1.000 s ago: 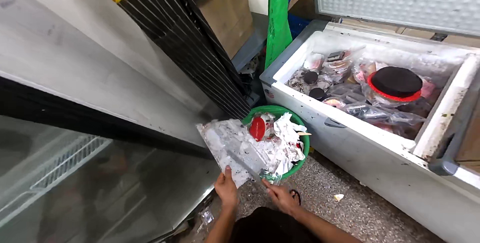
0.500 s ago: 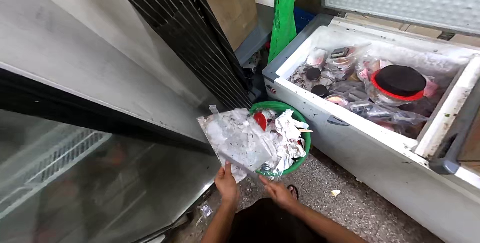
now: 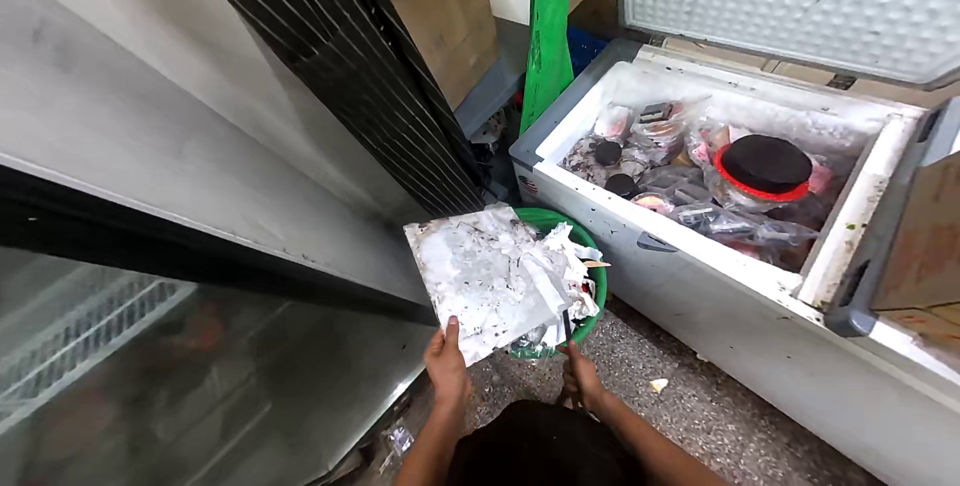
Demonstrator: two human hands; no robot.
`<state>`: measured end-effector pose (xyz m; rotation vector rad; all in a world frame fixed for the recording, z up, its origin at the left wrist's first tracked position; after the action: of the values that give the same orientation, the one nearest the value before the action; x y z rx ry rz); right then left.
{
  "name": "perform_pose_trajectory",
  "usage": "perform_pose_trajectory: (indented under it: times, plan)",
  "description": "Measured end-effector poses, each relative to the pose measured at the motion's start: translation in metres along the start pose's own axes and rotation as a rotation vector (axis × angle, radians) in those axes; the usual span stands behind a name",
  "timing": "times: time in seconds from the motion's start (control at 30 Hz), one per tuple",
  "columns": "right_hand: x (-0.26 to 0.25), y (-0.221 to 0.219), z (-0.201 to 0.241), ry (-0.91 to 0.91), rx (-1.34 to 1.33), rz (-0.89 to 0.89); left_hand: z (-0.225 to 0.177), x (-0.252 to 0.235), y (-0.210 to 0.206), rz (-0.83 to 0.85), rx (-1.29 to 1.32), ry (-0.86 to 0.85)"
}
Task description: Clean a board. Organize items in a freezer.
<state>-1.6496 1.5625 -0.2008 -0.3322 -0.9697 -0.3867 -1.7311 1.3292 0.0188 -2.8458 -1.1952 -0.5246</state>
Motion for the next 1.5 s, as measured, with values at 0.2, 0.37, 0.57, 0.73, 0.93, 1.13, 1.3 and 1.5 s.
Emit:
perform_pose_trajectory:
  times: [0.2,0.37,0.57,0.73,0.93,1.13,1.3,1.5]
  plan:
    - [0.018,0.025,0.062,0.037,-0.270,0.215,0.021,-0.020,0.021,0.150,0.011,0.176]
    - [0.013,0.027,0.104,0.197,-0.089,0.180,0.064,-0.045,0.040,0.296,-0.045,0.299]
    - [0.026,0.008,0.113,0.237,-0.002,0.168,0.081,-0.084,0.038,0.322,-0.624,0.011]
    - [0.037,-0.003,0.110,0.265,0.060,0.102,0.035,-0.023,-0.013,0.392,-0.979,-0.630]
    - [0.052,-0.017,0.113,0.275,0.038,-0.049,0.054,0.067,-0.092,0.781,-1.220,-0.703]
    - [0.064,-0.024,0.111,0.295,0.121,-0.124,0.056,0.054,-0.099,0.834,-1.204,-0.772]
    - [0.058,-0.028,0.111,0.394,0.172,-0.289,0.064,0.021,-0.101,0.784,-1.198,-0.655]
    - [0.077,-0.055,0.110,0.428,0.221,-0.373,0.046,-0.005,-0.114,0.963,-0.932,-0.505]
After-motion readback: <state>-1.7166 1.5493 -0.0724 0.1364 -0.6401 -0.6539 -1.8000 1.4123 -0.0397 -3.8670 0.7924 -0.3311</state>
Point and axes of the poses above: each hand's wrist, its own x-axis away from the middle knuckle, its own y-axis out of the back of the hand, z = x × y, the point moved 5 cm from there along -x, towards the middle knuckle, and after that the axes turned 12 degrees about -z, right-handed, at the moved point
